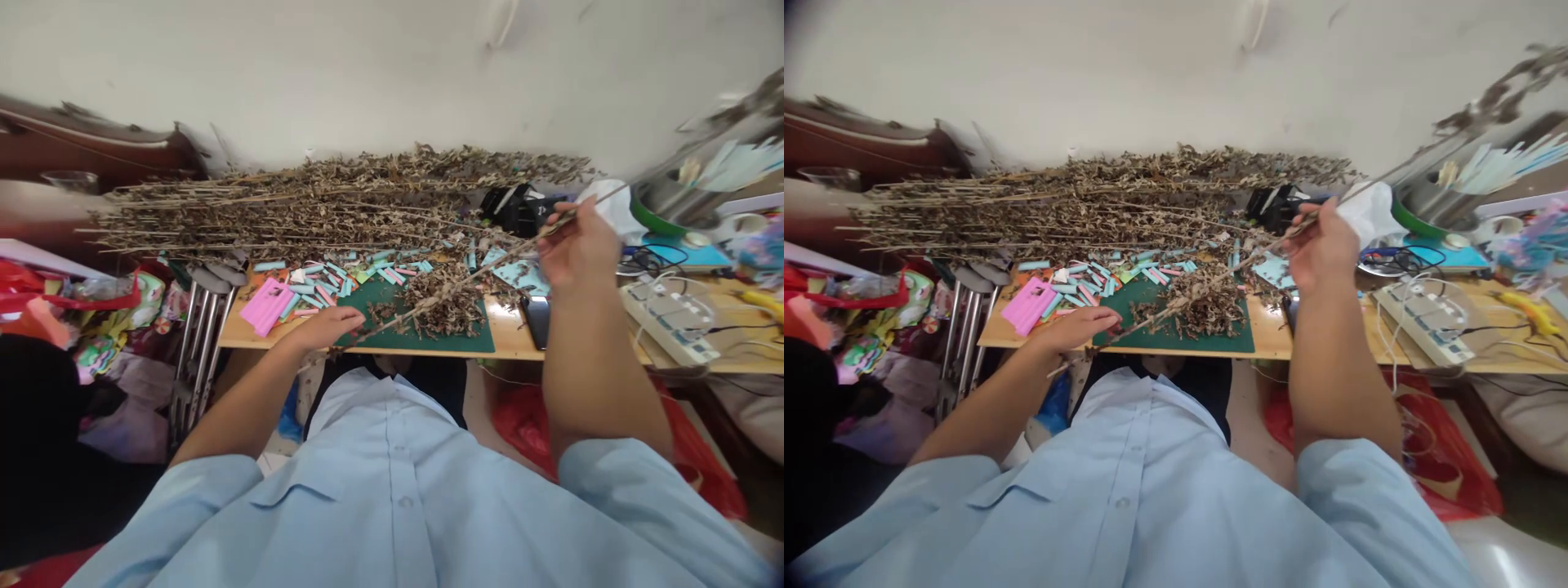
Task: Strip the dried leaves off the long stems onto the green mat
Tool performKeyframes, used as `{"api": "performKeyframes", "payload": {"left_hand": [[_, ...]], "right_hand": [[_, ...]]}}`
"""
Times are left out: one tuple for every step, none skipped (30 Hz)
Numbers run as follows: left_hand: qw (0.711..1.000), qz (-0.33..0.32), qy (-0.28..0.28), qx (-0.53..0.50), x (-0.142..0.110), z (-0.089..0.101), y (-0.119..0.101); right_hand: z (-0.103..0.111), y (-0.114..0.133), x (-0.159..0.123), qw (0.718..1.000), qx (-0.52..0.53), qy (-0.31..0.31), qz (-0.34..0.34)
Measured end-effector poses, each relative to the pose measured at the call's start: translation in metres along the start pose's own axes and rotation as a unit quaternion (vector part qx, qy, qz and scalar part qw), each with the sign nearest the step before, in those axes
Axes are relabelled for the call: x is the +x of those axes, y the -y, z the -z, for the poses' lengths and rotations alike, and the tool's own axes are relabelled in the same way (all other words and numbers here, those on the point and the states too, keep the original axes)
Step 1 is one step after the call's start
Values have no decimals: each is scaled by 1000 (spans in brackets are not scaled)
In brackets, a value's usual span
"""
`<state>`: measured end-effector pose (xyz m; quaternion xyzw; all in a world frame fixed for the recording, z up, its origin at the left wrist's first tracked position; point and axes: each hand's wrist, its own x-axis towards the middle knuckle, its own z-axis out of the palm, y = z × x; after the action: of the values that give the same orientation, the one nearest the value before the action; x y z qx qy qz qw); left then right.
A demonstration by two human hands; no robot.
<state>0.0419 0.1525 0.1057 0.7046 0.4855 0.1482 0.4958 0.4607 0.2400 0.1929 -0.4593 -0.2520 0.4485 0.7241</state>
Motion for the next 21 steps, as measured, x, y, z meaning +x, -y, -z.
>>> {"api": "performKeyframes", "payload": {"left_hand": [[1000,2,-1,1,-9,2,5],[1000,5,-2,-2,-17,3,8],[1000,7,-3,-7,-22,3,10],[1000,11,-5,-14,-26,2,11],[1000,15,-11,-21,-28,0,10],[999,17,-20,-26,-29,-2,9],[999,18,-29,-32,-28,-4,7],[999,15,-36,-37,-26,-7,5],[998,8,-41,-41,-24,-10,2],[998,-2,-48,-45,-21,-13,-1],[997,-14,-56,-49,-17,-15,-4],[996,-27,-68,-52,-14,-16,-7],[994,-40,-84,-55,-10,-17,-10],[992,-49,-102,-61,-6,-18,-14],[989,-56,-116,-68,-2,-18,-18],[987,-60,-125,-78,2,-17,-21],[986,-62,-131,-87,6,-17,-25],[984,-62,-135,-97,10,-18,-28],[983,-61,-136,-109,14,-19,-32],[981,-58,-137,-123,17,-20,-35],[980,-54,-137,-137,21,-23,-37]], "right_hand": [[-2,7,7,1000,0,-9,15],[-4,13,14,1000,0,-10,30],[-7,18,21,999,-3,-4,37],[-11,23,27,999,-8,1,47],[-16,28,32,998,-11,11,55],[-21,34,37,998,-15,21,61],[-27,39,41,997,-17,29,66],[-33,45,44,997,-19,36,69],[-38,51,46,996,-19,43,74],[-43,59,49,995,-17,52,80],[-48,66,50,994,-16,64,85],[-53,74,52,992,-17,80,91],[-56,82,53,991,-21,94,95],[-59,88,53,990,-29,102,96],[-62,92,53,989,-41,104,93],[-64,94,52,989,-53,105,91],[-66,93,49,988,-65,106,88],[-68,89,45,987,-74,113,87],[-69,83,39,985,-81,126,89],[-70,74,32,982,-89,141,84],[-72,64,24,981,-95,152,75]]}}
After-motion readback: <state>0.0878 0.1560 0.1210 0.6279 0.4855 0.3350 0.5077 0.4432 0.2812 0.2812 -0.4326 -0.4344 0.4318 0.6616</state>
